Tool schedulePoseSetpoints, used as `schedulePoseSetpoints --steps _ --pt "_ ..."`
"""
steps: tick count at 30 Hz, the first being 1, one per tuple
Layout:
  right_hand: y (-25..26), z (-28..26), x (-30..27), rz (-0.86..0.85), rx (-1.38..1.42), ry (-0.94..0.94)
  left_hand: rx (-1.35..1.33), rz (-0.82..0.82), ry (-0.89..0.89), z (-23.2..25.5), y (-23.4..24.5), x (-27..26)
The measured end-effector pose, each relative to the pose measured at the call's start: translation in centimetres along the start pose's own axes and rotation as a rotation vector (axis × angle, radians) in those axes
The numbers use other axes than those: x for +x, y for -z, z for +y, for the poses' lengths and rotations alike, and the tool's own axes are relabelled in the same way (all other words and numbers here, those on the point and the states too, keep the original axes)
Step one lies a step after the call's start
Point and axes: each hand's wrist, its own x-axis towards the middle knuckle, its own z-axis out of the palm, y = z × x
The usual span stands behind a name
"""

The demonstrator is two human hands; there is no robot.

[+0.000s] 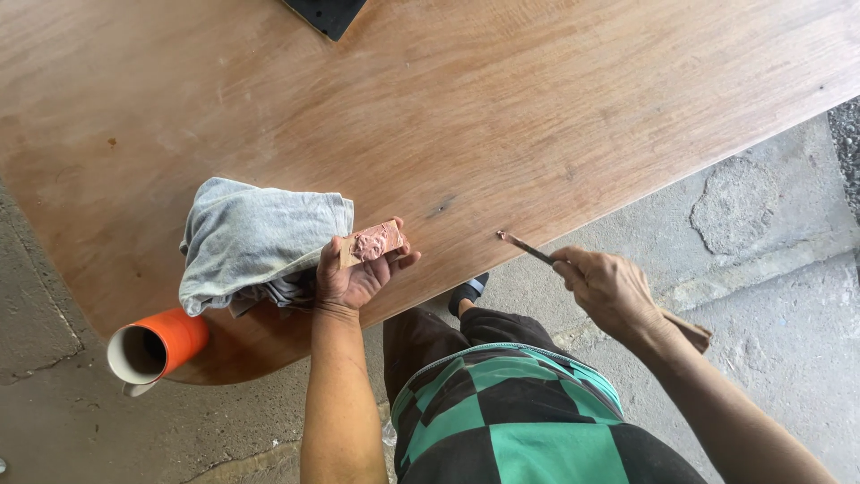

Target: Applying pink wood filler to holes and cracks in a large wooden tabletop using a small brush.

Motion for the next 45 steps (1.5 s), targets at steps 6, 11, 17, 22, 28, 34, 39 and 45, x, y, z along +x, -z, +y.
schedulePoseSetpoints --steps 6,11,17,22,28,34,39,45 --pt "-1.4 0.2 0.3 0.065 0.105 0.03 0.003 0.043 0.011 0.1 -0.3 0.0" --pt "-2.1 0.8 1.3 0.079 0.068 0.055 0.02 0.036 0.003 0.1 -0.4 0.0" --pt "-2.5 1.1 1.7 0.156 0.073 0.127 0.028 0.034 -0.003 0.1 -0.4 0.0" --pt "-2.2 0.8 1.9 0.237 0.092 0.191 0.018 0.022 -0.007 0.0 -0.1 -0.1" --pt "0.8 -0.8 1.9 0.022 -0.081 -0.012 0.004 0.019 -0.016 0.0 -0.2 0.0" --pt "2.8 -1.5 1.1 -0.05 -0.155 -0.091 0.001 0.018 -0.008 0.0 0.0 0.0" --pt "1.5 -1.1 2.0 0.026 -0.102 -0.012 0.018 -0.013 -0.009 0.2 -0.5 0.1" --pt "0.2 -0.3 2.6 0.033 -0.054 0.0 0.027 -0.003 -0.008 0.1 -0.3 0.0"
